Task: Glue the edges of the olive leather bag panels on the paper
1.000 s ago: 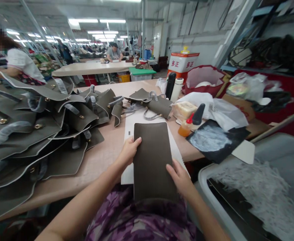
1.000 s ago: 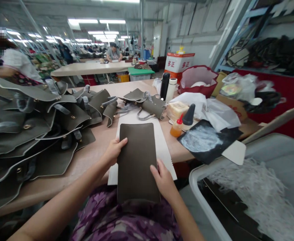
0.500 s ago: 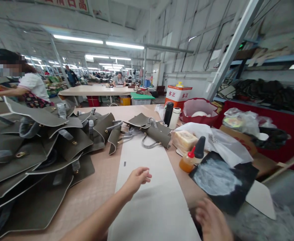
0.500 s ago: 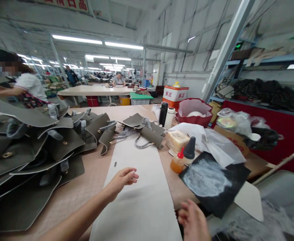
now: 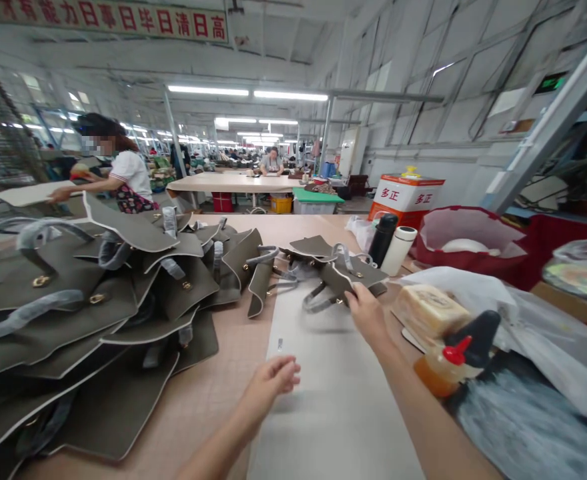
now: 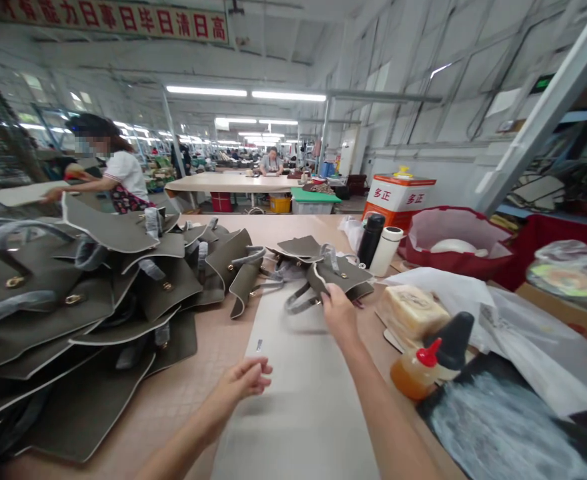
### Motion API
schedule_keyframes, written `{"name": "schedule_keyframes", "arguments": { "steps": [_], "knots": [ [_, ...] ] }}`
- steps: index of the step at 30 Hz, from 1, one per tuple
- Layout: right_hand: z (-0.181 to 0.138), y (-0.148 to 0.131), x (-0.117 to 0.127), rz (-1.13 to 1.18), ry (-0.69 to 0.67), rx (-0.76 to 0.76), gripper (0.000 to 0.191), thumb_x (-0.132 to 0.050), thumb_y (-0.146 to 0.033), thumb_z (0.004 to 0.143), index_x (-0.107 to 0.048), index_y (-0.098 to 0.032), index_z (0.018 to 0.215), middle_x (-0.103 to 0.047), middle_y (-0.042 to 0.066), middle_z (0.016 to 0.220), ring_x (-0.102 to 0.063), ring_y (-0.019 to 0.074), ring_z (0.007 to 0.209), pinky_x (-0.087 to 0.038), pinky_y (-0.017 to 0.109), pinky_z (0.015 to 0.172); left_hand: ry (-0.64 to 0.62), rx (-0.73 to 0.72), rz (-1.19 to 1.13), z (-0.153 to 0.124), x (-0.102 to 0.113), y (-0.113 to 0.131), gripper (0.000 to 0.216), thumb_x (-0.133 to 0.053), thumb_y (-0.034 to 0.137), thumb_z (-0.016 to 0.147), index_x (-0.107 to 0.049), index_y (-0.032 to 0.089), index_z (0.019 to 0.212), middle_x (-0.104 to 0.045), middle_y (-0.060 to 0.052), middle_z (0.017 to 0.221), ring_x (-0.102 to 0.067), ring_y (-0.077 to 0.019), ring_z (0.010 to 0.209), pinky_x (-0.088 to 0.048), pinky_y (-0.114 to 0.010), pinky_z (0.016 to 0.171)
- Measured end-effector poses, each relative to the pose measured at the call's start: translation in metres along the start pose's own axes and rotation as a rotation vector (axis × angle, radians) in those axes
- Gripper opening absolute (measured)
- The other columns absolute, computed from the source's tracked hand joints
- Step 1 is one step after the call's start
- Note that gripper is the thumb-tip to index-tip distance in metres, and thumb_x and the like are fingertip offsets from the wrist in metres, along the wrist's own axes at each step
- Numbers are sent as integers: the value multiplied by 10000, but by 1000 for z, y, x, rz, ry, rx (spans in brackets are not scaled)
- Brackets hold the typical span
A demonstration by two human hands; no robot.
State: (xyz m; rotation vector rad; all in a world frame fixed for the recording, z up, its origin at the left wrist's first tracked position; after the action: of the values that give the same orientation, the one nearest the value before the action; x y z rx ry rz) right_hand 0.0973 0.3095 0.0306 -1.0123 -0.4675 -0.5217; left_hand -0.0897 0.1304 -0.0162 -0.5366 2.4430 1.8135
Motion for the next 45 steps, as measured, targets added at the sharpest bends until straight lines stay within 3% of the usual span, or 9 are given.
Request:
{"name": "schedule_keyframes", "arguments": {
  "steps": [2, 5, 8, 11, 15, 19, 35, 41, 45],
  "knots": [
    [-54, -39, 3, 17, -92, 202, 210, -443, -222, 811, -605, -193, 941, -631, 66, 959, -564, 200, 903, -416, 315, 822, 23, -61, -182, -7, 1, 20, 565, -634, 533, 642, -559, 130, 1032, -605, -143, 1073, -599, -219, 897, -452, -314, 778],
    [-149, -97, 12, -62, -101, 848, 295, -367, -99, 847, -572, -121, 1058, -628, 103, 1004, -546, 219, 968, -413, 344, 847, -17, 79, -363, -28, 2, 33, 499, -577, 499, 706, -569, 101, 1007, -640, -151, 999, -619, -241, 868, -480, -334, 759],
    [-217, -130, 28, -11, -149, 1004, 300, -336, -135, 870, -583, -78, 1030, -647, 113, 945, -554, 245, 967, -450, 363, 809, 79, 229, -373, -61, 9, 23, 358, -646, 310, 656, -585, 73, 918, -682, -121, 776, -644, -237, 704, -503, -344, 693],
    [-238, -135, 47, 107, -186, 842, 292, -407, -253, 867, -561, -102, 1064, -630, 121, 980, -541, 239, 997, -457, 381, 838, 196, 182, -333, -98, 17, 13, 367, -666, 179, 602, -563, 102, 946, -687, -72, 718, -644, -222, 651, -510, -349, 677],
    [-231, -119, 56, 134, -77, 265, 325, -463, -292, 842, -504, -163, 1138, -581, 126, 1055, -537, 247, 981, -452, 417, 831, 244, 94, -276, -142, 20, 17, 452, -676, 200, 603, -537, 128, 1027, -694, -76, 781, -648, -243, 693, -514, -372, 681],
    [-235, -120, 44, 251, -268, -34, 270, -438, -379, 844, -575, -166, 938, -622, 60, 812, -572, 177, 702, -479, 282, 638, 282, 89, -252, -166, 23, 20, 497, -693, 217, 587, -530, 129, 1048, -695, -78, 781, -651, -263, 692, -520, -377, 648],
    [-274, -157, 47, 413, -384, 73, 214, -362, -318, 889, -533, -198, 935, -582, 51, 824, -550, 171, 772, -440, 247, 671, 123, 162, -401, -178, 50, -13, 470, -717, 170, 612, -551, 90, 1045, -698, -132, 807, -659, -258, 727, -501, -393, 758],
    [-276, -151, 46, 249, -249, 232, 256, -333, -273, 889, -506, -200, 717, -512, 18, 623, -508, 152, 570, -393, 245, 537, 110, 187, -388, -175, 49, -15, 479, -729, 202, 601, -565, 97, 1038, -697, -141, 814, -656, -274, 743, -485, -418, 784],
    [-269, -129, 49, 297, -361, 97, 294, -311, -323, 891, -512, -202, 714, -544, 25, 626, -536, 150, 572, -416, 234, 527, 59, 171, -357, -167, 37, -9, 443, -730, 223, 604, -582, 113, 1007, -691, -127, 857, -643, -290, 810, -473, -432, 799]
  ]
}}
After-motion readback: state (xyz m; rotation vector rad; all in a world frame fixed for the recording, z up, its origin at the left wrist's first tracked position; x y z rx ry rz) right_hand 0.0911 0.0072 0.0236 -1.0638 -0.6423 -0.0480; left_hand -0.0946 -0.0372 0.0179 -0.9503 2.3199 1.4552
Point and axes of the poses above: each hand's wrist, its own z-axis towards the middle knuckle, its own x-axis out of the back of the hand, y = z × x, the point moved 1 cm from there along z, towards the middle knuckle
